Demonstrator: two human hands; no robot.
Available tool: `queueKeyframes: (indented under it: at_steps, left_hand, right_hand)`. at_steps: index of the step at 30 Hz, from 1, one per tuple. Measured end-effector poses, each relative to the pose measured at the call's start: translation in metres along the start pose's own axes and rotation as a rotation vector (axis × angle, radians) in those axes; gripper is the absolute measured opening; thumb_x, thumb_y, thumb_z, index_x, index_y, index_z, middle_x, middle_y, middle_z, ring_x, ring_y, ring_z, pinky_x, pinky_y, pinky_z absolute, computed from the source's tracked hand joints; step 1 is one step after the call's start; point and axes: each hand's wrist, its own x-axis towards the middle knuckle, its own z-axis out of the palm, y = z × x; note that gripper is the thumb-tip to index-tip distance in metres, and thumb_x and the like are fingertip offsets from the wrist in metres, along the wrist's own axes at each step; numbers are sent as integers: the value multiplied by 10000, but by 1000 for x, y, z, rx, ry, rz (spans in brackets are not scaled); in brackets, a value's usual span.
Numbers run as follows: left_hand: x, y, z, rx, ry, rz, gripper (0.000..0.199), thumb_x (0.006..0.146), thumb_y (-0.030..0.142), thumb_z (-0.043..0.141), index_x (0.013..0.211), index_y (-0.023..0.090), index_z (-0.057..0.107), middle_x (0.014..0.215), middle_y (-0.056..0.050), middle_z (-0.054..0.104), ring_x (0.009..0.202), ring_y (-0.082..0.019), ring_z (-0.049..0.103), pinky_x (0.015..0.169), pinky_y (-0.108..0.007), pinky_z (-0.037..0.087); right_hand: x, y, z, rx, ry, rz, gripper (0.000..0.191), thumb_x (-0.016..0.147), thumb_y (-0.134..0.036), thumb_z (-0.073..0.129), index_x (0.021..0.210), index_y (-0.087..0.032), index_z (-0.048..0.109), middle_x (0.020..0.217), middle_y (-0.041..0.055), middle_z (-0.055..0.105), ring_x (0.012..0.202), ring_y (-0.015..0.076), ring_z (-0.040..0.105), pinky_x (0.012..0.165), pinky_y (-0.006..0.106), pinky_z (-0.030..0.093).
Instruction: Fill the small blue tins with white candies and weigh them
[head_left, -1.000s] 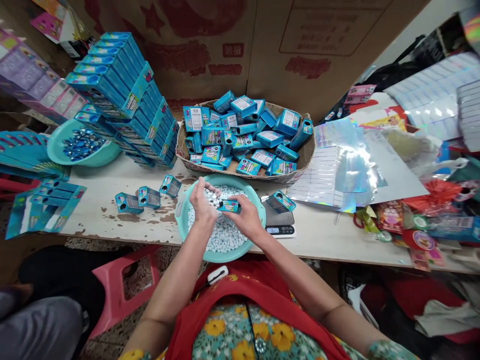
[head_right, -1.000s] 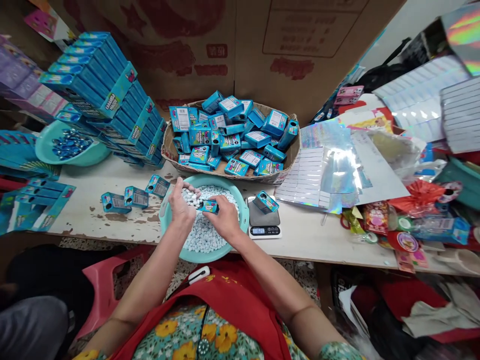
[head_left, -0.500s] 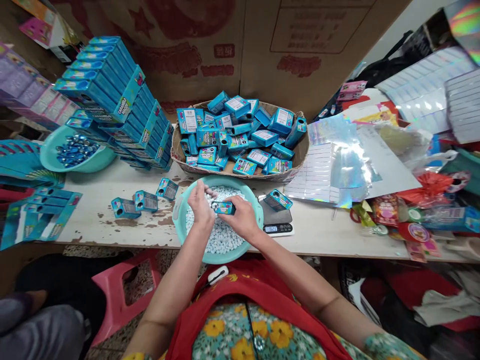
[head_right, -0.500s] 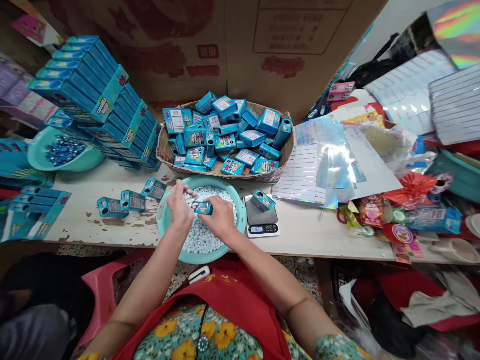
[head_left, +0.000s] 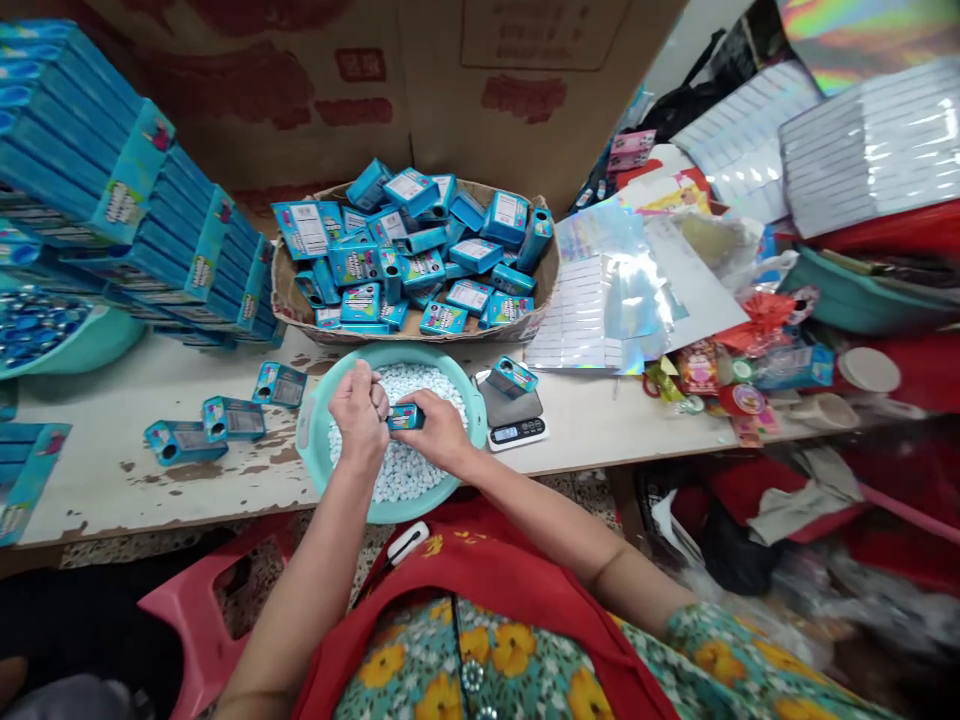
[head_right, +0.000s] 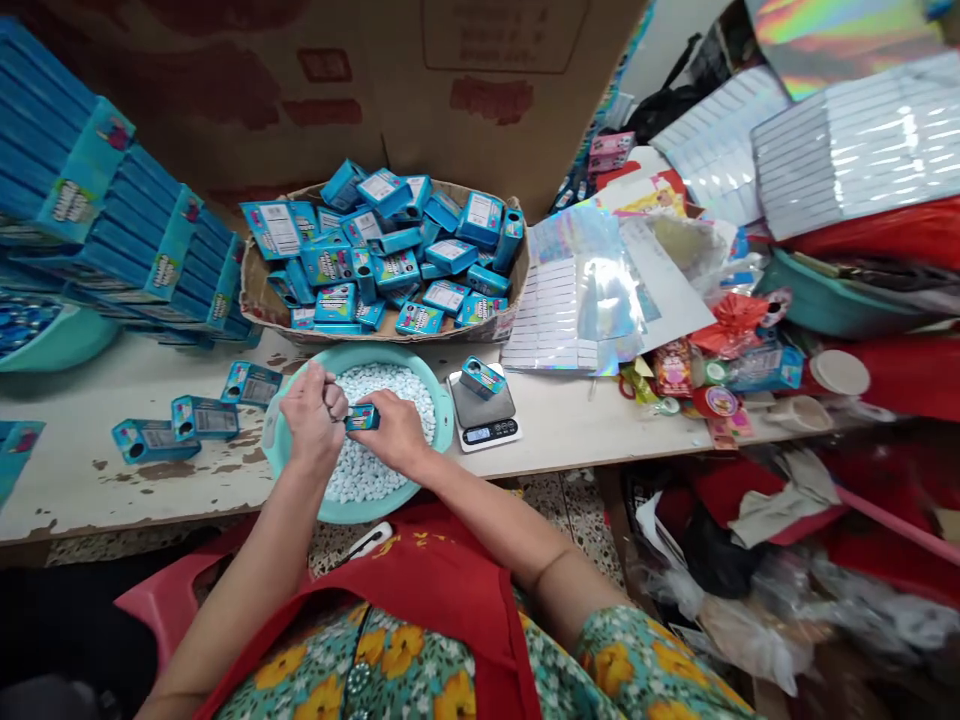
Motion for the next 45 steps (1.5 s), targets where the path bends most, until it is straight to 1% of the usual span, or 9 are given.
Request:
queueKeyframes:
  at_steps: [8, 12, 16, 19, 26, 33, 37, 41, 45]
  left_hand:
    - [24, 20, -21, -14, -9, -99, 377, 738, 500, 640, 677, 171, 466, 472, 74, 354, 374, -50, 323, 372, -169, 248]
    - [34, -17, -49, 563, -68, -144, 308, 705, 463, 610, 652, 174, 518, 619, -13, 532, 565, -136, 514, 524, -247, 418]
    - [24, -49, -66, 1065, -273, 70, 195, 686, 366, 616, 765, 190, 650, 918, -73, 646, 947, -256, 564, 830, -353, 441]
    - [16, -52, -65, 1191, -317, 166, 271, 803, 389, 484, 892, 198, 655, 1013, -71, 648, 986, -246, 569, 871, -357, 429]
    - [13, -45, -5, 977, -431, 229, 222, 845, 317, 479, 943, 207, 646, 965, -43, 659, 884, -201, 597, 844, -318, 442]
    - [18, -96, 99, 1039, -1139, 399, 472, 690, 108, 622, 1140, 247, 596, 1234, -76, 547, 1150, -268, 474, 983, -393, 356]
    - [23, -97, 107, 1072, -973, 411, 342, 721, 186, 653, 1059, 216, 610, 1079, -83, 579, 1010, -252, 536, 882, -342, 400]
    - [21, -52, 78, 938, -662, 514, 395, 724, 248, 699, 1105, 233, 596, 1091, -65, 584, 1035, -238, 529, 898, -315, 385]
    - [5, -3, 45, 797, -472, 419, 399, 624, 213, 787, 1002, 236, 661, 1000, -40, 624, 996, -218, 546, 913, -291, 385]
  right_hand:
    - [-19, 15, -15, 241, 49, 53, 371, 664, -360, 775, 975, -210, 640, 925, 17, 625, 889, 182, 593, 807, 297, 455]
    - [-33, 16, -33, 339, 79, 127, 391, 621, -327, 803, 958, -206, 647, 905, 8, 620, 858, 176, 595, 791, 295, 460]
    - [-43, 19, -48, 387, 114, 170, 365, 630, -324, 795, 943, -205, 650, 905, 10, 622, 860, 180, 594, 806, 306, 461]
    - [-46, 23, -56, 386, 146, 187, 361, 635, -325, 794, 940, -201, 646, 897, 13, 621, 844, 180, 592, 792, 309, 462]
    - [-62, 24, -89, 359, 206, 231, 386, 637, -347, 795, 963, -206, 645, 941, 23, 629, 857, 186, 604, 785, 312, 477]
    - [-103, 52, -150, 264, 460, 421, 423, 630, -388, 789, 972, -197, 630, 941, 56, 665, 849, 214, 625, 792, 364, 508]
    - [-100, 82, -155, 258, 573, 466, 468, 622, -405, 784, 995, -180, 612, 914, 54, 673, 826, 207, 628, 783, 364, 509]
    - [-69, 111, -132, 263, 585, 389, 459, 638, -410, 758, 993, -165, 605, 938, 55, 659, 858, 197, 615, 800, 343, 499]
    - [-41, 133, -107, 264, 571, 342, 466, 656, -430, 727, 1003, -152, 585, 957, 62, 647, 883, 195, 606, 831, 352, 493]
